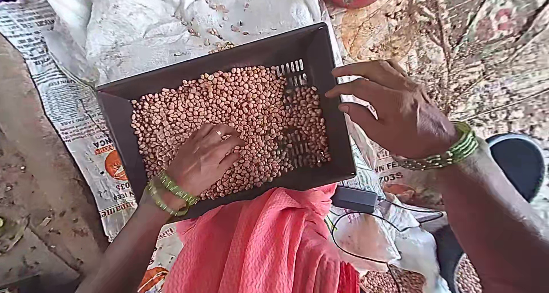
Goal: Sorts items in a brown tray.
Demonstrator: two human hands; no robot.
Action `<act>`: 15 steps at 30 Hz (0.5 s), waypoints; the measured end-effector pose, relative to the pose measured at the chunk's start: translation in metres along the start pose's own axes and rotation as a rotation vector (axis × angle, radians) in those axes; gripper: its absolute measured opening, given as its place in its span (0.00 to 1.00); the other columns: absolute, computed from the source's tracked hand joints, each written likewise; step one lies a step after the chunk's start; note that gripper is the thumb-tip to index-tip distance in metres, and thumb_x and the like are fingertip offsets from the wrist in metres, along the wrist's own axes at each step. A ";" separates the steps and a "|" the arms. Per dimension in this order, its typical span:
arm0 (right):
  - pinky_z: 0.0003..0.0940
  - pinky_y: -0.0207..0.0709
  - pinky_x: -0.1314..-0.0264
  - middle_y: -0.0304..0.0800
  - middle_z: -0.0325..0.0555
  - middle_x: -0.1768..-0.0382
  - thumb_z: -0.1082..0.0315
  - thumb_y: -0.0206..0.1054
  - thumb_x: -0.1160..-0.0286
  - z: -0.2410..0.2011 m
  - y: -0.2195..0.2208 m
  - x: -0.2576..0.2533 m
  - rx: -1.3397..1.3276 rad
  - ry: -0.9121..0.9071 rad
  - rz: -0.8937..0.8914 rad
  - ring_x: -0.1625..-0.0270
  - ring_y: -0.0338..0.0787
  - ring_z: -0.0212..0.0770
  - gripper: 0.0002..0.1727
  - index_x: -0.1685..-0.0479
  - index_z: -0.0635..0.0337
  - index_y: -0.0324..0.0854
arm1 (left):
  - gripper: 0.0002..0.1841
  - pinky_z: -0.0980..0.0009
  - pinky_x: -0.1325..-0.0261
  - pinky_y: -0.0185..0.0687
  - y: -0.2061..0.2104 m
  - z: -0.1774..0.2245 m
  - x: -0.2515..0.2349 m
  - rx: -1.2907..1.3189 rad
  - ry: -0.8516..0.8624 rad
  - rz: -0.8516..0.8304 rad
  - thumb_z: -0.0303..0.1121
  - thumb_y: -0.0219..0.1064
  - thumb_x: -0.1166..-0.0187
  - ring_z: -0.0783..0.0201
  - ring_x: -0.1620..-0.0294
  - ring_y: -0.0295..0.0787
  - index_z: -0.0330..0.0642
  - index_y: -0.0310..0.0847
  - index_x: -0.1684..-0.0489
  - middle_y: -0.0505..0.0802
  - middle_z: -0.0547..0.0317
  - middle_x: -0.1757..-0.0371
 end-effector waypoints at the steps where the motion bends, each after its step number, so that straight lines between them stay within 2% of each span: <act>1: 0.48 0.69 0.23 0.83 0.58 0.27 0.68 0.56 0.16 -0.001 -0.003 -0.001 -0.027 0.006 0.016 0.27 0.80 0.58 0.17 0.41 0.57 0.89 | 0.14 0.41 0.33 0.78 0.003 0.003 -0.018 -0.008 0.051 -0.073 0.41 0.65 0.17 0.40 0.31 0.82 0.52 0.91 0.41 0.89 0.50 0.35; 4: 0.43 0.70 0.22 0.85 0.57 0.31 0.70 0.53 0.14 -0.005 -0.002 -0.006 -0.073 -0.013 0.022 0.27 0.82 0.53 0.17 0.42 0.59 0.89 | 0.14 0.39 0.42 0.78 0.010 0.019 -0.084 -0.074 0.100 -0.336 0.35 0.64 0.15 0.40 0.34 0.81 0.61 0.91 0.38 0.89 0.50 0.40; 6: 0.40 0.72 0.22 0.87 0.55 0.32 0.70 0.52 0.14 -0.005 -0.003 -0.004 -0.080 -0.003 0.012 0.27 0.83 0.51 0.18 0.41 0.59 0.89 | 0.17 0.33 0.41 0.76 0.011 0.032 -0.122 -0.133 0.126 -0.354 0.28 0.63 0.17 0.33 0.31 0.79 0.58 0.89 0.36 0.87 0.41 0.35; 8: 0.41 0.74 0.25 0.88 0.56 0.34 0.72 0.52 0.15 -0.002 -0.003 0.001 -0.076 0.010 0.013 0.30 0.85 0.51 0.18 0.43 0.60 0.89 | 0.21 0.26 0.35 0.69 0.006 0.039 -0.154 -0.125 0.148 -0.289 0.22 0.64 0.21 0.28 0.26 0.74 0.56 0.87 0.33 0.84 0.37 0.31; 10: 0.41 0.77 0.28 0.89 0.56 0.36 0.72 0.52 0.15 0.001 0.001 0.007 -0.073 0.036 -0.003 0.32 0.87 0.50 0.18 0.43 0.61 0.89 | 0.27 0.25 0.30 0.62 -0.004 0.038 -0.176 -0.101 0.179 -0.200 0.19 0.61 0.22 0.28 0.20 0.67 0.59 0.84 0.27 0.78 0.38 0.22; 12: 0.43 0.80 0.31 0.89 0.56 0.37 0.72 0.52 0.16 0.001 0.010 0.012 -0.094 0.054 -0.031 0.34 0.89 0.51 0.18 0.42 0.61 0.88 | 0.27 0.29 0.29 0.63 -0.014 0.030 -0.181 0.008 0.209 -0.040 0.20 0.57 0.17 0.34 0.17 0.67 0.63 0.83 0.25 0.75 0.45 0.16; 13: 0.44 0.82 0.32 0.89 0.57 0.38 0.72 0.53 0.16 0.001 0.017 0.013 -0.115 0.056 -0.041 0.35 0.90 0.52 0.18 0.43 0.61 0.88 | 0.25 0.32 0.27 0.65 -0.020 0.025 -0.177 0.067 0.225 0.051 0.23 0.56 0.14 0.38 0.17 0.69 0.63 0.83 0.25 0.76 0.49 0.16; 15: 0.44 0.84 0.34 0.91 0.57 0.40 0.72 0.54 0.17 0.000 0.033 0.014 -0.162 0.051 -0.050 0.37 0.91 0.52 0.17 0.44 0.62 0.89 | 0.22 0.42 0.22 0.67 -0.039 0.017 -0.158 0.154 0.221 0.151 0.26 0.55 0.13 0.45 0.18 0.72 0.58 0.84 0.26 0.77 0.50 0.16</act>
Point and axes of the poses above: each hand's wrist, its own x-axis away from the middle knuckle, its own y-axis out of the palm, z = x × y, the point moved 2 cm from there along -x, towards the middle knuckle
